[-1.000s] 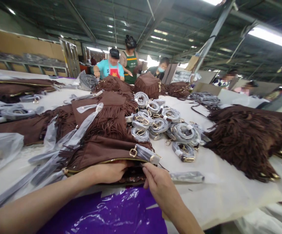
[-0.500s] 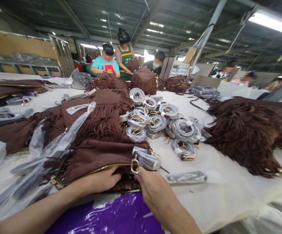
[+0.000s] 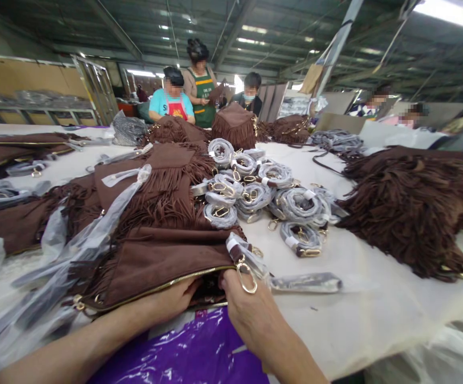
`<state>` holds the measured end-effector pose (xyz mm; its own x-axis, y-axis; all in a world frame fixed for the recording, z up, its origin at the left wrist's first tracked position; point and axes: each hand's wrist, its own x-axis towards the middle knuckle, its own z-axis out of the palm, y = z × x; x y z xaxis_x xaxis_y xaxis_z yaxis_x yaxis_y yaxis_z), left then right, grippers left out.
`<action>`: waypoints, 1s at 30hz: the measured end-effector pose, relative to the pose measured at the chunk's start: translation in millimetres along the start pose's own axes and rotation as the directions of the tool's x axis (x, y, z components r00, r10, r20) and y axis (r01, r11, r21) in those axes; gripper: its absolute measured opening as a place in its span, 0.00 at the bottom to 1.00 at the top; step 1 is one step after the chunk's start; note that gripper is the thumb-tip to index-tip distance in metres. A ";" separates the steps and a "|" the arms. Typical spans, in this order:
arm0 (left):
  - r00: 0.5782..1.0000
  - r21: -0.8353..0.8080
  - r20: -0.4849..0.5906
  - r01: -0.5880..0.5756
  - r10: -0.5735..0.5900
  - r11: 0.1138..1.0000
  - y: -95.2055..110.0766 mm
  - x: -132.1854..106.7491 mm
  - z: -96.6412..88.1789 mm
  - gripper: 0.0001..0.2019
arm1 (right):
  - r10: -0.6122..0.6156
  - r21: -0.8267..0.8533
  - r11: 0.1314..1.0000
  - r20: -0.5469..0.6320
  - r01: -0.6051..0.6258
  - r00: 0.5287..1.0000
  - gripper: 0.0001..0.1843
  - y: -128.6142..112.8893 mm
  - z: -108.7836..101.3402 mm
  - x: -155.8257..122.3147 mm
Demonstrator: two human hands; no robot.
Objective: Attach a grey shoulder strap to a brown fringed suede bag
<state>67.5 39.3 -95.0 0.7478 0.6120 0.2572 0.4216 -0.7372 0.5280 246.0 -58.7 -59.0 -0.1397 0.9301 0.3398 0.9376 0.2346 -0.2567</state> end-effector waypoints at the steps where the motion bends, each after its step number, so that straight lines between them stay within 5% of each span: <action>1: 1.000 0.021 -0.002 -0.008 0.008 1.000 1.6 1.1 0.2 0.18 | 0.003 -0.012 1.000 -0.017 -0.003 1.000 0.14 0.7 0.7 0.3; 5: 0.999 0.037 0.013 0.038 -0.039 0.999 13.9 9.9 -3.3 0.19 | 0.031 -0.040 0.999 -0.058 -0.033 0.998 0.14 1.2 3.9 3.6; 14: 0.937 -0.146 0.142 0.340 -0.320 0.929 25.0 25.4 5.1 0.23 | 0.132 -0.126 0.983 -0.001 -0.131 0.991 0.16 -2.8 3.3 14.1; 23: 0.930 -0.221 0.195 0.350 -0.311 0.910 27.2 27.5 5.1 0.26 | 0.361 -0.314 0.892 0.061 -0.325 0.931 0.12 -19.1 2.3 29.4; 30: 0.941 -0.209 0.179 0.323 -0.289 0.923 37.3 39.0 8.7 0.21 | 0.369 -0.300 0.899 0.122 -0.320 0.921 0.13 -9.4 -2.2 25.8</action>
<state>116.9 33.2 -72.3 0.6731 0.7375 -0.0553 0.5236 -0.4225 0.7398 234.3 -37.5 -45.8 0.1782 0.9781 0.1077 0.9828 -0.1716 -0.0681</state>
